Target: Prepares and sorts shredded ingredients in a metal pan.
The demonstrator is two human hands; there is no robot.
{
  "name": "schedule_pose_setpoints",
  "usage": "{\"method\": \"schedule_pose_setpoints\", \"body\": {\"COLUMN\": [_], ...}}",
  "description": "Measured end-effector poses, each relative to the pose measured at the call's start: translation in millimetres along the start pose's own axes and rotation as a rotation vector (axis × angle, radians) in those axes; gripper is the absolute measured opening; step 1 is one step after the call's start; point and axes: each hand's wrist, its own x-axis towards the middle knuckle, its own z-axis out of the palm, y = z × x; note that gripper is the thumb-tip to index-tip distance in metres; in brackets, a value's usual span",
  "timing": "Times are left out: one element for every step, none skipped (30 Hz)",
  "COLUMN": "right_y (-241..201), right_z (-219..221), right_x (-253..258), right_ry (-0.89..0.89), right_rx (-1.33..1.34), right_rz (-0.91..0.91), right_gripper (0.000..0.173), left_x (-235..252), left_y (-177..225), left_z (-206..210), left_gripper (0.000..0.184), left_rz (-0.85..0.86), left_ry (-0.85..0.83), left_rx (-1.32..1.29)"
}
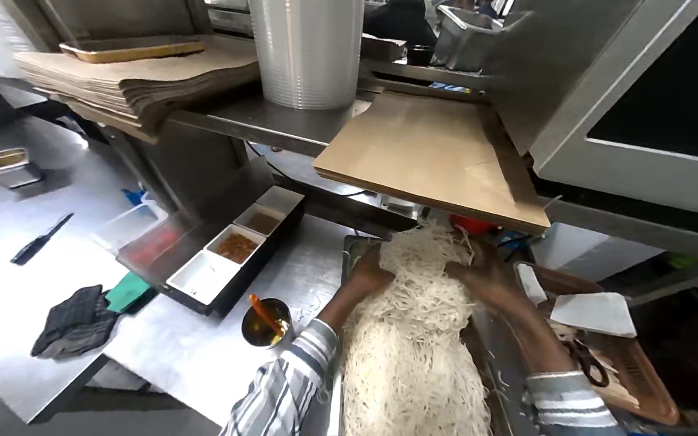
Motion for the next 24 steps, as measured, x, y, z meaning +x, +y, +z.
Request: {"method": "schedule_pose_setpoints", "body": {"right_y": [-1,-1,0,0,-2,-4,-5,-5,-7,-10,-15,-20,-22,-19,-12,-5,3,14,26,35,41,44,47,51], "right_z": [-1,-1,-2,-2,-1,0,-1,-4,-8,-14,-20,-23,-22,-17,-7,6,21,36,48,55,58,57,51,42], "right_x": [0,1,2,0,-3,-8,-10,-11,-12,-13,-15,-20,-27,-36,-47,-62,-79,-99,-118,-134,-147,-156,-161,-160], "right_ry": [-0.041,-0.102,-0.135,-0.119,-0.062,0.004,0.049,0.059,0.065,0.089,0.133,0.184,0.221,0.23,0.2,0.121,0.02,-0.102,-0.24,-0.377,-0.464,-0.493,-0.478,-0.442], "right_rx": [-0.086,-0.19,-0.271,-0.302,-0.289,-0.266,-0.264,-0.279,-0.297,-0.318,-0.344,-0.373,-0.415,-0.467,-0.526,-0.574,-0.612,-0.629,-0.618,-0.588,-0.558,-0.523,-0.472,-0.402], "right_rz": [-0.033,-0.073,-0.132,-0.173,-0.182,-0.178,-0.195,-0.237,-0.28,-0.315,-0.338,-0.358,-0.386,-0.427,-0.467,-0.474,-0.461,-0.43,-0.38,-0.321,-0.289,-0.284,-0.299,-0.313], "right_gripper": [0.053,0.052,0.05,0.048,0.046,0.046,0.046,0.046,0.046,0.046,0.044,0.042,0.041,0.04,0.039,0.038,0.037,0.036,0.033,0.029,0.026,0.023,0.021,0.021], "left_x": [1,0,-2,-5,-10,-13,-17,-20,-23,-26,-28,-31,-33,-37,-41,-47,-53,-59,-65,-71,-75,-78,-79,-80], "left_y": [-7,-12,-14,-14,-12,-11,-9,-7,-6,-4,-2,-1,-2,-4,-7,-11,-16,-23,-30,-37,-43,-46,-45,-41], "left_z": [0,2,2,1,-1,-1,-1,1,3,4,6,9,13,18,22,28,32,37,41,44,45,46,49,53], "left_gripper": [0.082,0.082,0.082,0.083,0.084,0.082,0.078,0.074,0.07,0.067,0.065,0.063,0.06,0.055,0.051,0.046,0.043,0.04,0.039,0.039,0.042,0.048,0.057,0.068], "left_rz": [-0.037,-0.081,-0.106,-0.11,-0.1,-0.083,-0.066,-0.052,-0.041,-0.031,-0.021,-0.016,-0.021,-0.048,-0.094,-0.149,-0.213,-0.262,-0.274,-0.237,-0.177,-0.13,-0.111,-0.119], "left_ry": [-0.045,-0.104,-0.157,-0.188,-0.198,-0.189,-0.168,-0.147,-0.127,-0.108,-0.085,-0.065,-0.046,-0.033,-0.026,-0.025,-0.035,-0.047,-0.052,-0.043,-0.047,-0.051,-0.06,-0.085], "left_rx": [0.101,0.183,0.216,0.216,0.203,0.191,0.187,0.179,0.168,0.144,0.105,0.058,0.001,-0.074,-0.166,-0.271,-0.374,-0.422,-0.397,-0.322,-0.249,-0.179,-0.101,-0.017]}}
